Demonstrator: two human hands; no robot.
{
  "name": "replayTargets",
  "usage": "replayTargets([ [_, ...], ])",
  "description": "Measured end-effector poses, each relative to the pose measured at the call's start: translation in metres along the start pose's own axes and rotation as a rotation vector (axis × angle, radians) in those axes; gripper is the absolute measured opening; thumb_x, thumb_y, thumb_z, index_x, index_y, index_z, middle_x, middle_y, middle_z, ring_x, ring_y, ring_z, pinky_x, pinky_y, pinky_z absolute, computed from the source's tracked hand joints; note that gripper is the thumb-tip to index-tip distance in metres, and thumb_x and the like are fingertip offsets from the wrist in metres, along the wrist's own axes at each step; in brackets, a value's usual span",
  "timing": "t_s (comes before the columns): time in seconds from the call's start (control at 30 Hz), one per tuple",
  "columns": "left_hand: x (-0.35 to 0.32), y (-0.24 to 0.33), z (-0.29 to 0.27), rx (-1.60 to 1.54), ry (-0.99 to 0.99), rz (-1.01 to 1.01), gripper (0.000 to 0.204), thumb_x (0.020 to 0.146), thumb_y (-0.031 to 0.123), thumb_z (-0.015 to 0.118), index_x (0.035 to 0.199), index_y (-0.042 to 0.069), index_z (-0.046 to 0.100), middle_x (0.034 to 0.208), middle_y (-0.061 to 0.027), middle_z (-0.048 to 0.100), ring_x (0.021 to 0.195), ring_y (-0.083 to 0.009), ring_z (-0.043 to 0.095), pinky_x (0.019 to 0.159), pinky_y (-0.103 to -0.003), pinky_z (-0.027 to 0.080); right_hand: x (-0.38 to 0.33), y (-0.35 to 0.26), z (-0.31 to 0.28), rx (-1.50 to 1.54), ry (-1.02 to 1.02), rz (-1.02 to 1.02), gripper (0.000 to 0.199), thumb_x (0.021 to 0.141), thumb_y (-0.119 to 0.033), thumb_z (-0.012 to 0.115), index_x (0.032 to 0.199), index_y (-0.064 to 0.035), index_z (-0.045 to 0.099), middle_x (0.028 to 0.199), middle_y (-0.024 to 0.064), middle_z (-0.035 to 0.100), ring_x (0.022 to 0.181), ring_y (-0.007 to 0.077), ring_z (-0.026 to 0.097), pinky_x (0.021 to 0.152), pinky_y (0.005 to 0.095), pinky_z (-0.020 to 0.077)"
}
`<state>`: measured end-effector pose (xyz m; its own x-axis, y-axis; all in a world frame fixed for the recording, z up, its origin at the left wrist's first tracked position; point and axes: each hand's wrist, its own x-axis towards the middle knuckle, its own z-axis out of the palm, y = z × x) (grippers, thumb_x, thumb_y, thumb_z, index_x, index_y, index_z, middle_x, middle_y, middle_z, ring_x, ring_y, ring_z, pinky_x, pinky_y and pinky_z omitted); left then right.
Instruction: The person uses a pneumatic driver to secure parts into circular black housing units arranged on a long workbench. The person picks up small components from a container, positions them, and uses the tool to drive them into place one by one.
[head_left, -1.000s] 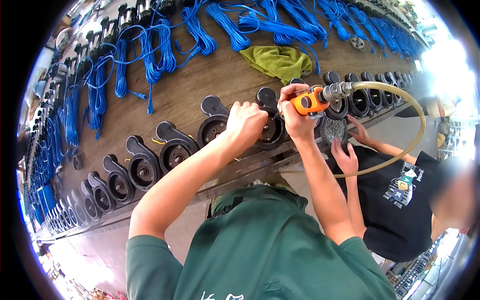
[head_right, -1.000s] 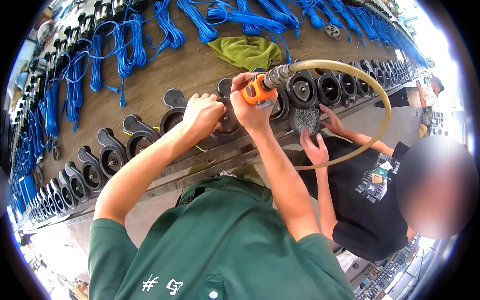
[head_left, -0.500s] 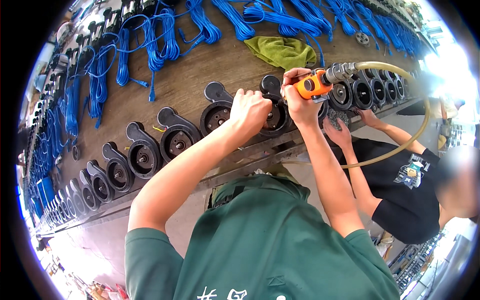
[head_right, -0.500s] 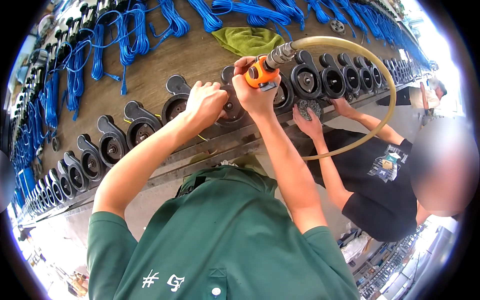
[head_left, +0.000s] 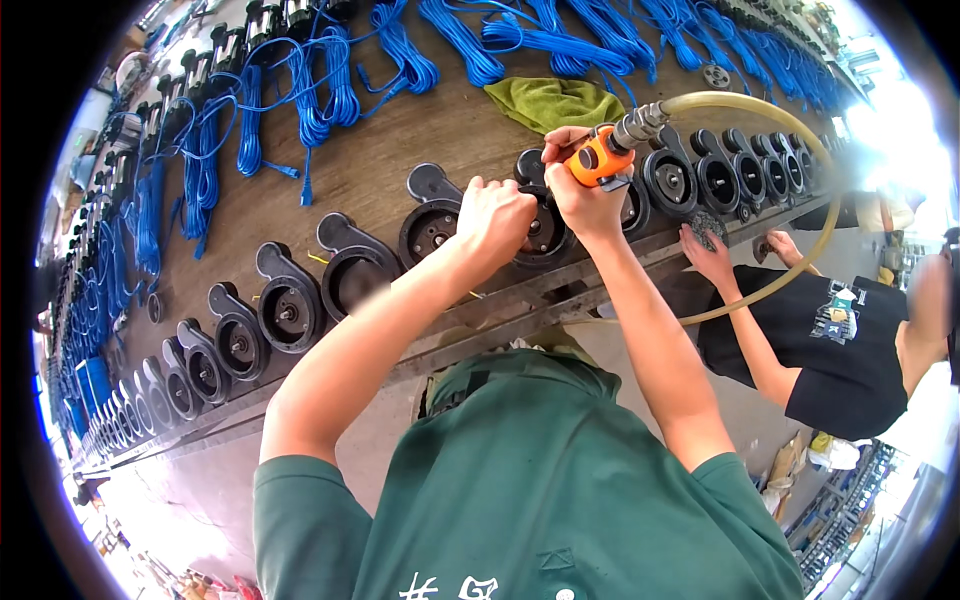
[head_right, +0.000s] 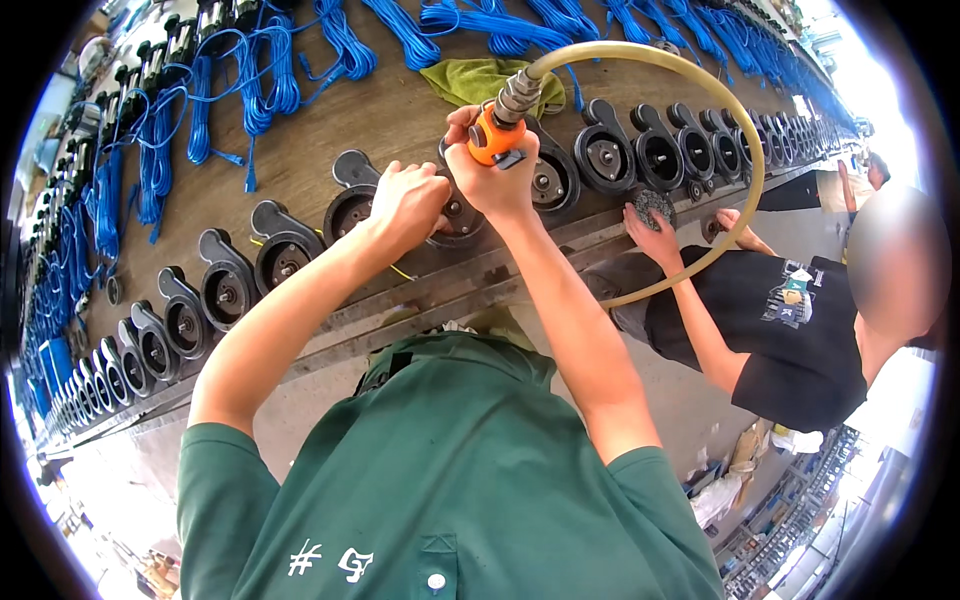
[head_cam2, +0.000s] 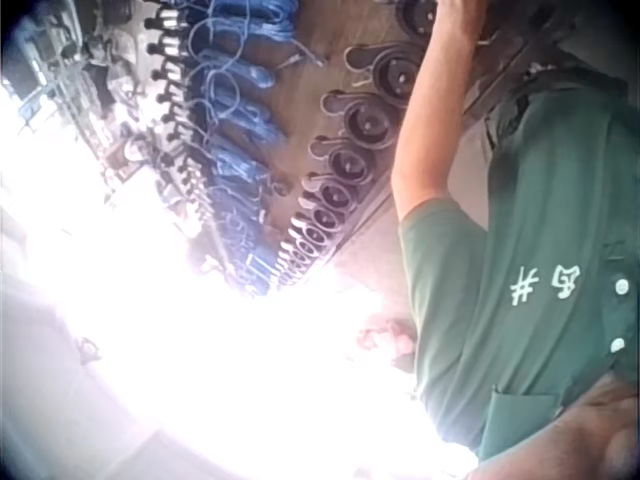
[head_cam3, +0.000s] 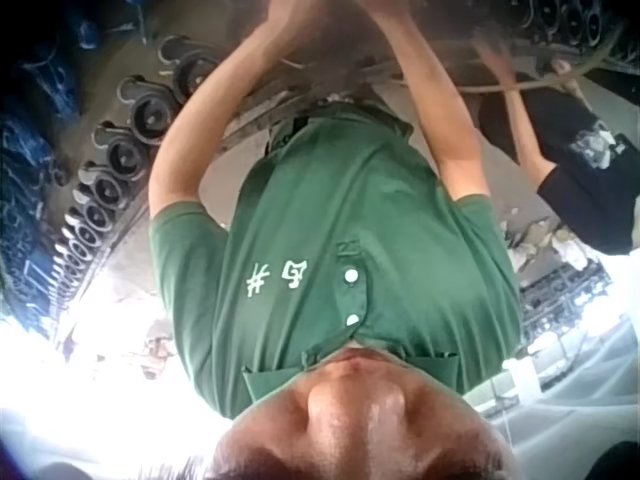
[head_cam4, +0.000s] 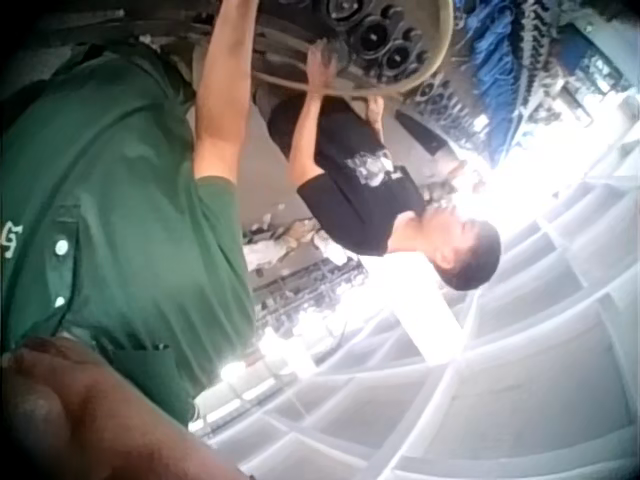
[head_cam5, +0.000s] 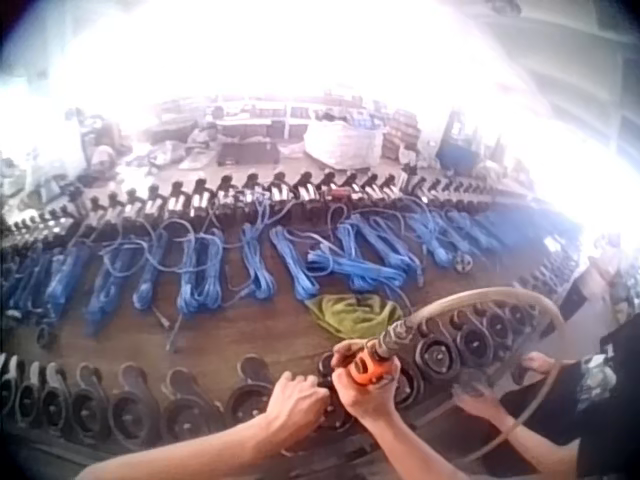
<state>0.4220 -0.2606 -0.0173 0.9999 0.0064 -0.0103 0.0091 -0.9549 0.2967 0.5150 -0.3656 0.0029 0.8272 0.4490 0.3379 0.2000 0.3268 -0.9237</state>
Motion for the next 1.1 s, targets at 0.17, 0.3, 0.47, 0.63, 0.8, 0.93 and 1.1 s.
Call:
replayTargets([
  [0.17, 0.001, -0.001, 0.001, 0.011, -0.019, -0.004, 0.029, 0.063, 0.029, 0.085, 0.075, 0.007, 0.07, 0.087, -0.0116, 0.066, 0.091, -0.0305, 0.065, 0.08, -0.044, 0.046, -0.002, 0.004, -0.007, -0.024, -0.019, 0.0, 0.015, 0.072, 0.007, 0.062, 0.087, 0.0044, 0.063, 0.076, 0.0038, 0.063, 0.068, 0.0087, 0.06, 0.063, 0.0227, 0.0486],
  [0.3, 0.001, -0.003, 0.002, 0.02, -0.039, -0.012, 0.031, 0.062, 0.03, 0.085, 0.076, 0.007, 0.07, 0.086, -0.0112, 0.066, 0.09, -0.0303, 0.065, 0.08, -0.046, 0.046, 0.001, 0.005, -0.005, -0.014, -0.022, 0.014, 0.015, 0.072, 0.007, 0.062, 0.087, 0.0038, 0.061, 0.079, 0.0045, 0.063, 0.071, 0.0091, 0.061, 0.065, 0.0233, 0.0497],
  [0.47, 0.002, -0.003, 0.002, 0.008, -0.047, -0.017, 0.031, 0.062, 0.03, 0.085, 0.076, 0.007, 0.071, 0.086, -0.0107, 0.066, 0.09, -0.03, 0.065, 0.08, -0.045, 0.046, 0.003, 0.005, -0.007, -0.037, -0.054, 0.023, 0.016, 0.073, 0.008, 0.061, 0.088, 0.0035, 0.06, 0.081, 0.0049, 0.064, 0.074, 0.0102, 0.062, 0.067, 0.0248, 0.0516],
  [0.63, 0.003, -0.001, -0.002, -0.004, -0.051, -0.026, 0.031, 0.062, 0.03, 0.086, 0.076, 0.007, 0.071, 0.085, -0.011, 0.066, 0.087, -0.0306, 0.066, 0.08, -0.044, 0.046, 0.001, 0.002, -0.001, -0.032, -0.05, -0.006, 0.015, 0.074, 0.007, 0.061, 0.088, 0.0032, 0.061, 0.081, 0.0058, 0.065, 0.075, 0.011, 0.064, 0.068, 0.0243, 0.0521],
  [0.8, 0.001, 0.001, -0.004, -0.021, -0.054, -0.041, 0.031, 0.062, 0.028, 0.086, 0.075, 0.005, 0.07, 0.086, -0.0126, 0.066, 0.086, -0.0322, 0.066, 0.08, -0.046, 0.046, -0.001, 0.007, -0.006, -0.065, -0.062, -0.003, 0.014, 0.074, 0.007, 0.061, 0.088, 0.0042, 0.064, 0.077, 0.0058, 0.066, 0.07, 0.0101, 0.063, 0.066, 0.0234, 0.0515],
  [0.93, 0.001, 0.0, 0.0, -0.034, -0.026, -0.045, 0.031, 0.063, 0.027, 0.085, 0.076, 0.004, 0.069, 0.086, -0.0137, 0.066, 0.086, -0.033, 0.066, 0.082, -0.046, 0.046, 0.001, 0.004, -0.002, -0.005, -0.029, 0.013, 0.016, 0.074, 0.007, 0.061, 0.09, 0.0044, 0.064, 0.079, 0.006, 0.066, 0.071, 0.01, 0.063, 0.065, 0.0232, 0.0513],
  [1.1, -0.002, 0.0, 0.004, -0.05, 0.017, -0.04, 0.03, 0.063, 0.026, 0.085, 0.078, 0.004, 0.07, 0.087, -0.0139, 0.066, 0.086, -0.0332, 0.066, 0.084, -0.047, 0.046, -0.008, 0.0, -0.009, 0.046, -0.009, -0.023, 0.022, 0.075, 0.01, 0.061, 0.097, 0.0043, 0.062, 0.085, 0.0079, 0.066, 0.075, 0.0118, 0.064, 0.065, 0.0237, 0.052],
])
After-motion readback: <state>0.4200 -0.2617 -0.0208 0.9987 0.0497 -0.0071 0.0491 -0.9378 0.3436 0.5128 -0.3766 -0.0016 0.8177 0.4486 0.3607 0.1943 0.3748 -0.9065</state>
